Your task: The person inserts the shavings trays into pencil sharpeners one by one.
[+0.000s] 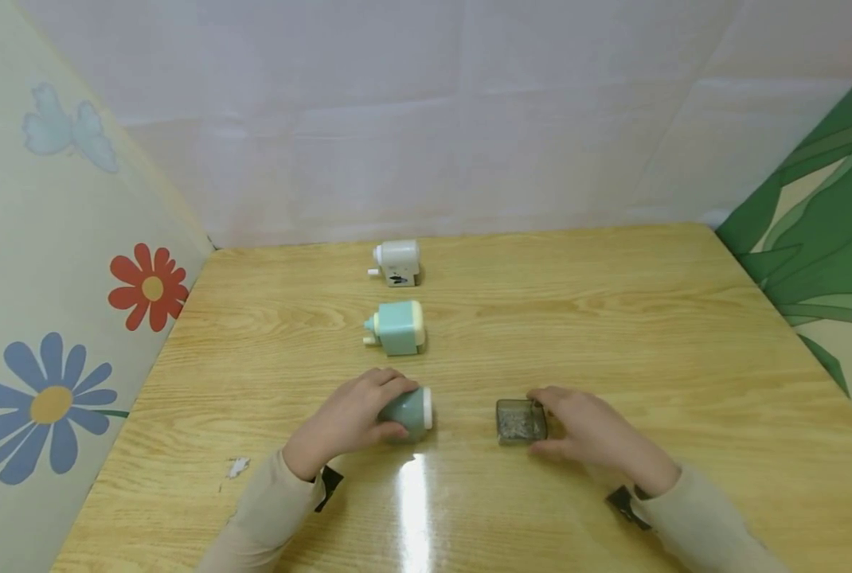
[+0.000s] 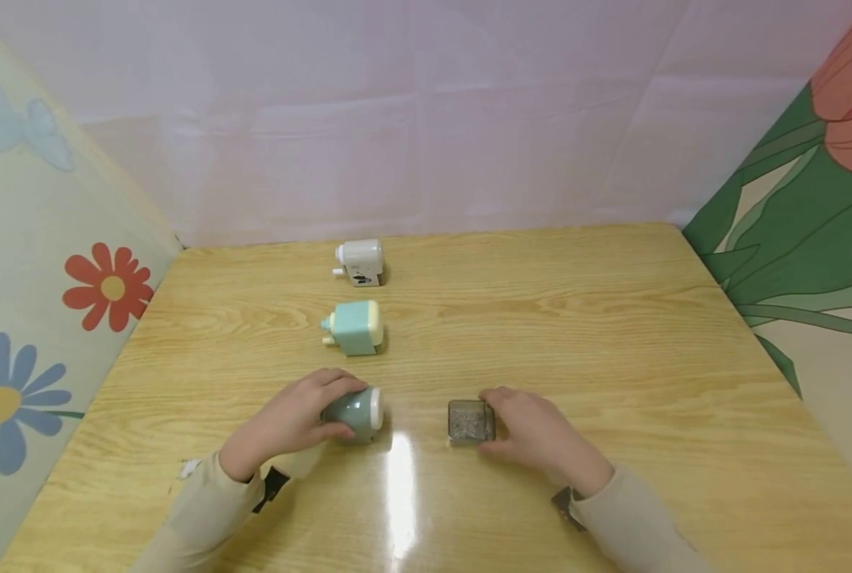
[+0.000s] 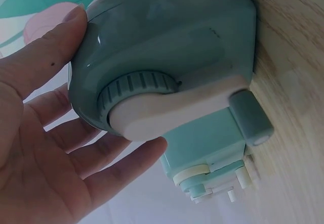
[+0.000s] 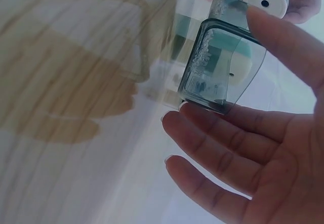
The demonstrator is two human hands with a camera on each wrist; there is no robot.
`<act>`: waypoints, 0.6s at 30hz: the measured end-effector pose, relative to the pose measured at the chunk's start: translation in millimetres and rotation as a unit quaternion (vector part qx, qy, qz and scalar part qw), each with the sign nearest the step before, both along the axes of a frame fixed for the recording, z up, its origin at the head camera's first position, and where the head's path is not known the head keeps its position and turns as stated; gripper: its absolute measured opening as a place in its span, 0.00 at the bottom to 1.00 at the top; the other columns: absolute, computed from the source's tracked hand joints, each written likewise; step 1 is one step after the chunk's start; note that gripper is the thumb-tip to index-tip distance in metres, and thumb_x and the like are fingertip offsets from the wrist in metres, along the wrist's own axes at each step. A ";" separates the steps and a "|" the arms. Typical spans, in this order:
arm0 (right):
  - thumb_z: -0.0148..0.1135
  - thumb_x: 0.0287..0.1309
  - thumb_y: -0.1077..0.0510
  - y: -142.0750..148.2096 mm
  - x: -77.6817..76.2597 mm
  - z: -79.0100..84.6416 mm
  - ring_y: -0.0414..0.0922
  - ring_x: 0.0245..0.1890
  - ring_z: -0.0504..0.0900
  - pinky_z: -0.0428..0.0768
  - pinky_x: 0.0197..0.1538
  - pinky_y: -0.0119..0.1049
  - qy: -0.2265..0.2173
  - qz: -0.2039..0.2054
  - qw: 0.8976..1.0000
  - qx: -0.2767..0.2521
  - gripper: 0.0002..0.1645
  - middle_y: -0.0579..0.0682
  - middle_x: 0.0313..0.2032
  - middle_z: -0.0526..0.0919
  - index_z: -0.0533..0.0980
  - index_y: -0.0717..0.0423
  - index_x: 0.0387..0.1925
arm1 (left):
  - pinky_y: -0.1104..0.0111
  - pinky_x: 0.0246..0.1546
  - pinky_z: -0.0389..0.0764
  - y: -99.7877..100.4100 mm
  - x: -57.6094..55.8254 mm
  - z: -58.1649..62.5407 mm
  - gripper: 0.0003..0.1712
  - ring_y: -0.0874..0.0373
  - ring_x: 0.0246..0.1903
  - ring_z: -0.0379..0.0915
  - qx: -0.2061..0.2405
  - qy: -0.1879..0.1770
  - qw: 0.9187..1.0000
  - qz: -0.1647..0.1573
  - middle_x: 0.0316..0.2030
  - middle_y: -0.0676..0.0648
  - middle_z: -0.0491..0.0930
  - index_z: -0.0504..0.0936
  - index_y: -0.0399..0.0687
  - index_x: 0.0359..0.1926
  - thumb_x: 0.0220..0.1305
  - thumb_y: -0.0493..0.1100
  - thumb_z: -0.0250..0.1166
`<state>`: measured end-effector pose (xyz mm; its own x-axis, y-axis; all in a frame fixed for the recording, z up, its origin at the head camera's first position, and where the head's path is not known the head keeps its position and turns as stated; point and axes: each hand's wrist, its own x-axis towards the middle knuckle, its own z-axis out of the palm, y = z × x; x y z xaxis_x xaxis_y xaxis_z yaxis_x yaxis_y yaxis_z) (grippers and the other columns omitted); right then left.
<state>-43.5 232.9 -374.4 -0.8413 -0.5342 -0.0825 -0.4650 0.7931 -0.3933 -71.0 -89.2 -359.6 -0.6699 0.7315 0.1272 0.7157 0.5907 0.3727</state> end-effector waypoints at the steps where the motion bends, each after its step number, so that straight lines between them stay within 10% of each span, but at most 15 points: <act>1: 0.71 0.39 0.46 -0.5 0.0 0.1 0.59 0.46 0.76 0.74 0.49 0.53 -0.001 0.000 1.000 0.000 0.42 0.65 0.48 0.76 0.70 0.70 0.51 | 0.64 0.40 0.77 0.0 0.1 0.0 0.31 0.53 0.43 0.73 0.000 -0.001 1.000 0.000 0.46 0.44 0.76 0.75 0.41 0.52 0.46 0.47 0.72; 18: 0.72 0.38 0.47 -14.5 -0.3 -4.0 0.57 0.47 0.76 0.73 0.51 0.52 0.004 0.005 1.000 -0.005 0.43 0.64 0.48 0.76 0.69 0.70 0.52 | 0.64 0.40 0.77 1.5 -0.6 -0.3 0.30 0.53 0.43 0.73 -0.001 -0.004 1.000 0.001 0.46 0.44 0.76 0.76 0.41 0.51 0.46 0.47 0.72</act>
